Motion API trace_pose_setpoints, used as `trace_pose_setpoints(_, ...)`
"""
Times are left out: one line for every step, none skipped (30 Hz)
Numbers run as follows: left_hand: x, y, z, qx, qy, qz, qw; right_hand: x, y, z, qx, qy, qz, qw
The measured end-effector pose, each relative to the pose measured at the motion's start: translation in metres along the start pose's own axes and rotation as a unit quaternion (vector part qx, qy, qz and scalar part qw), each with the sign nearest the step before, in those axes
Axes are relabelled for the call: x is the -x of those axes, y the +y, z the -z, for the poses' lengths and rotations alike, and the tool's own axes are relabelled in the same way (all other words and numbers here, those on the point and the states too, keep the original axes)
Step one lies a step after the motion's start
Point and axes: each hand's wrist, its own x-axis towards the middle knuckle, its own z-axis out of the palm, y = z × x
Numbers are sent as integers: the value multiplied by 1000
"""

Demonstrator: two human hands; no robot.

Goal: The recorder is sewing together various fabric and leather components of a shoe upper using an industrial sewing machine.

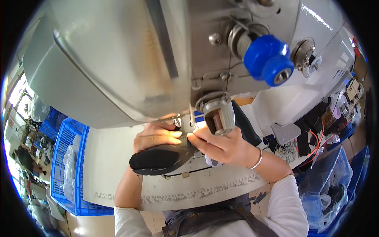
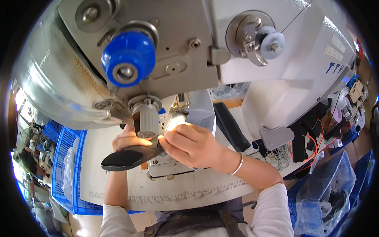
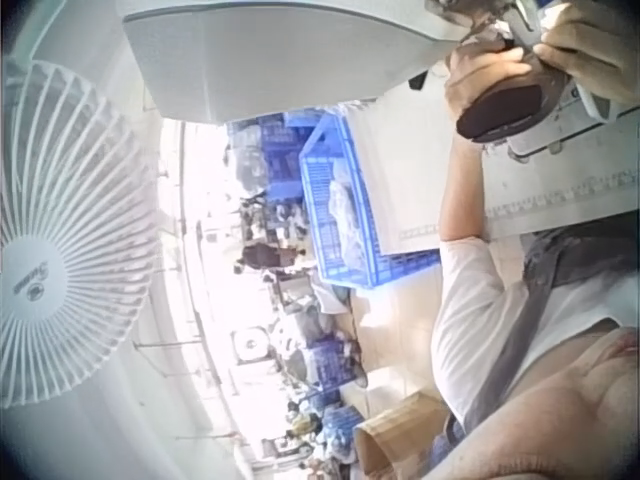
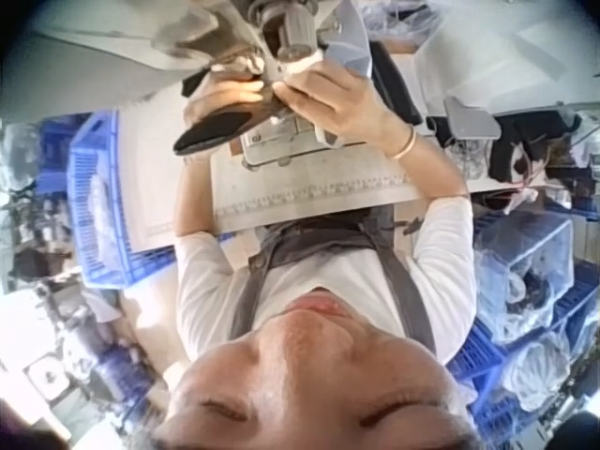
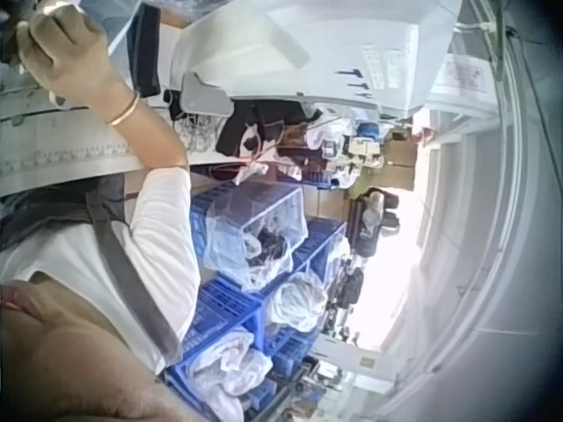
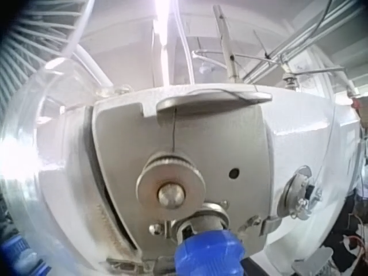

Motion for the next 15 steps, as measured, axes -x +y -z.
trace_pose_setpoints(-2, 1, 3, 8, -8, -11, 1000, 0, 0, 0, 5, -12, 3, 1000)
trace_pose_setpoints(-4, 7, 9, 26, -41, 0, 999, 1, 0, -1, -3, -15, -3, 1000)
trace_pose_setpoints(-10, 14, 15, 43, -73, 11, 996, 1, 1, -1, -4, -12, -3, 1000)
trace_pose_setpoints(-17, 23, 24, 75, -120, 11, 990, 1, 1, -2, -2, -7, 0, 1000)
trace_pose_setpoints(-26, 35, 32, 87, -177, -13, 980, 1, 1, -3, -17, -5, -2, 1000)
trace_pose_setpoints(-30, 51, 33, -8, -195, 26, 980, 1, 2, -3, -17, -3, 3, 1000)
trace_pose_setpoints(-27, 77, 34, -86, -198, 58, 975, 1, 2, -3, -16, 2, 5, 1000)
trace_pose_setpoints(-25, 97, 32, -137, -176, 69, 972, 0, 2, -3, -10, 10, 7, 1000)
trace_pose_setpoints(-20, 110, 19, -246, -192, 93, 945, 0, 2, -2, -29, 10, -3, 1000)
trace_pose_setpoints(-13, 121, 7, -327, -164, 66, 928, 0, 2, -1, -40, 12, -11, 999)
trace_pose_setpoints(-10, 119, -2, -433, -201, 10, 879, 0, 3, -1, -46, 9, -15, 999)
trace_pose_setpoints(-6, 111, -7, -390, -192, -12, 900, 0, 4, 0, -54, 14, -13, 998)
trace_pose_setpoints(-2, 104, -5, -274, -145, 19, 951, 1, 5, 0, -58, 13, -7, 998)
trace_pose_setpoints(0, 94, 1, -151, -101, 34, 983, 2, 6, 0, -61, 13, -1, 998)
trace_pose_setpoints(3, 87, 2, -66, 0, 33, 997, 2, 8, -1, -50, 32, 11, 998)
